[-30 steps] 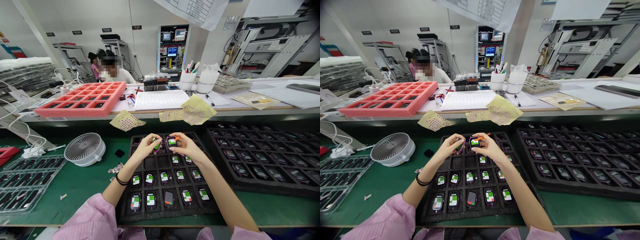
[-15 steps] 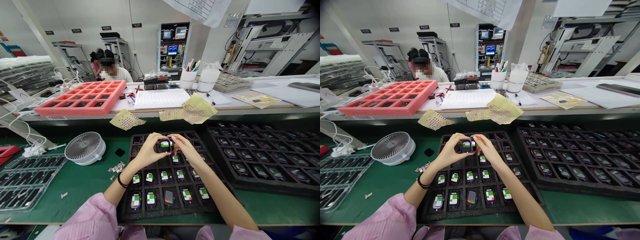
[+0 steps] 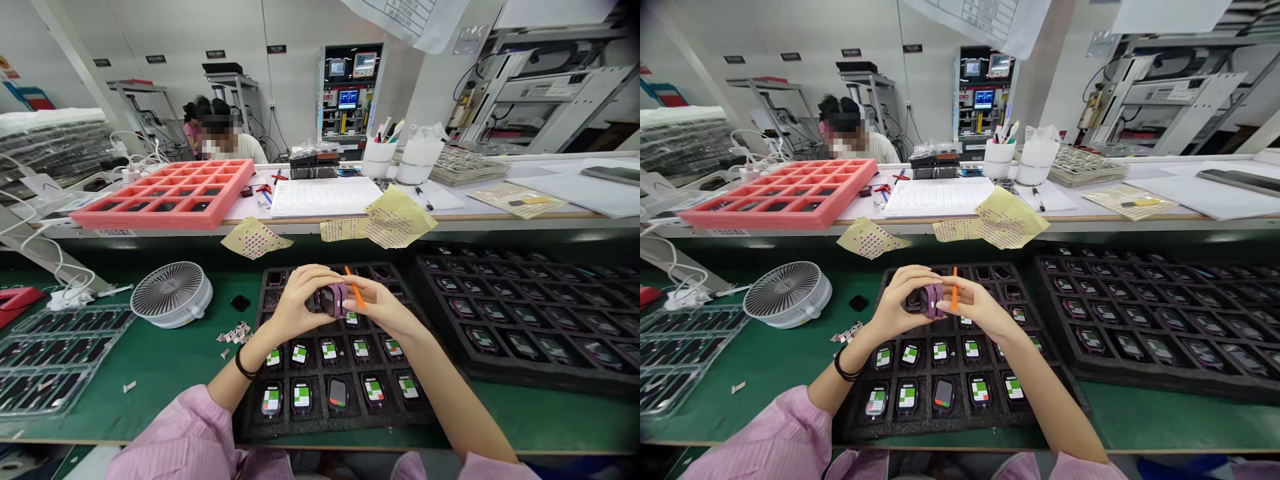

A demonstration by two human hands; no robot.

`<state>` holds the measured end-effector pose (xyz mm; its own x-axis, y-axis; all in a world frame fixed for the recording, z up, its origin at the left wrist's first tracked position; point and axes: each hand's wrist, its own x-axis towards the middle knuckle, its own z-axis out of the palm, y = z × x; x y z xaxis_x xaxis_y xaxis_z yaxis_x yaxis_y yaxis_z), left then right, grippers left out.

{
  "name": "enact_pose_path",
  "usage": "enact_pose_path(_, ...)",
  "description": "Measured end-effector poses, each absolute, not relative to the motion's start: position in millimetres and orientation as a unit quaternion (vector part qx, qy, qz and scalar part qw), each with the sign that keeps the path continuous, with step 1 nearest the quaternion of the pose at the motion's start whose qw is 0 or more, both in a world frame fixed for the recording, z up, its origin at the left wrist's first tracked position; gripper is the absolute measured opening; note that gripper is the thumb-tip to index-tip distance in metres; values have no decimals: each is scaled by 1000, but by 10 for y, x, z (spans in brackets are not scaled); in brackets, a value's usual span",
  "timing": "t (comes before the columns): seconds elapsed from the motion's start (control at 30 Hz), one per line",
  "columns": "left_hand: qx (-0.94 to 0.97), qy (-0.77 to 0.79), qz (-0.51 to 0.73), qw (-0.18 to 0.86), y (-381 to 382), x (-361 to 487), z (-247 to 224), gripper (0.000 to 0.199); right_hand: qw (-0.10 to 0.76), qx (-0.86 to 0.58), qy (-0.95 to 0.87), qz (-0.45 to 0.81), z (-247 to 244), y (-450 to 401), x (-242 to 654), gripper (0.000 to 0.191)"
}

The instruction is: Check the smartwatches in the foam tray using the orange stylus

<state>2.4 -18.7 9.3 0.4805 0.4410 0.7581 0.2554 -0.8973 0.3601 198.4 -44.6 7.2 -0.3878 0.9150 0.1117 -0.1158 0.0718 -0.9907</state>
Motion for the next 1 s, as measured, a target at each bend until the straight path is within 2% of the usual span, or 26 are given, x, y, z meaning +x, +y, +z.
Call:
enact_pose_path(0.23, 854, 180, 485, 55, -219, 53, 77, 42, 443, -351, -608, 558, 112, -522, 1984, 41)
enact_pose_path(0.47, 853, 180, 486, 56, -246, 63, 97, 39, 468, -354, -569, 576, 67, -546, 1893, 50)
enact_pose_path(0.73, 853, 190, 482, 61, -265, 63, 92, 39, 489, -344, -602, 529, 123, -569, 1857, 43)
enact_pose_path(0.8, 846, 200, 491, 60, -269, 49, 100, 40, 534, -345, -613, 468, 160, -588, 1883, 38)
enact_pose_path(0.9, 839, 215, 494, 70, -275, 25, 114, 43, 664, -327, -601, 302, 162, -657, 1964, 28)
enact_pose_path(1.0, 837, 228, 491, 79, -285, 14, 125, 45, 715, -283, -607, 202, 88, -726, 2052, 45)
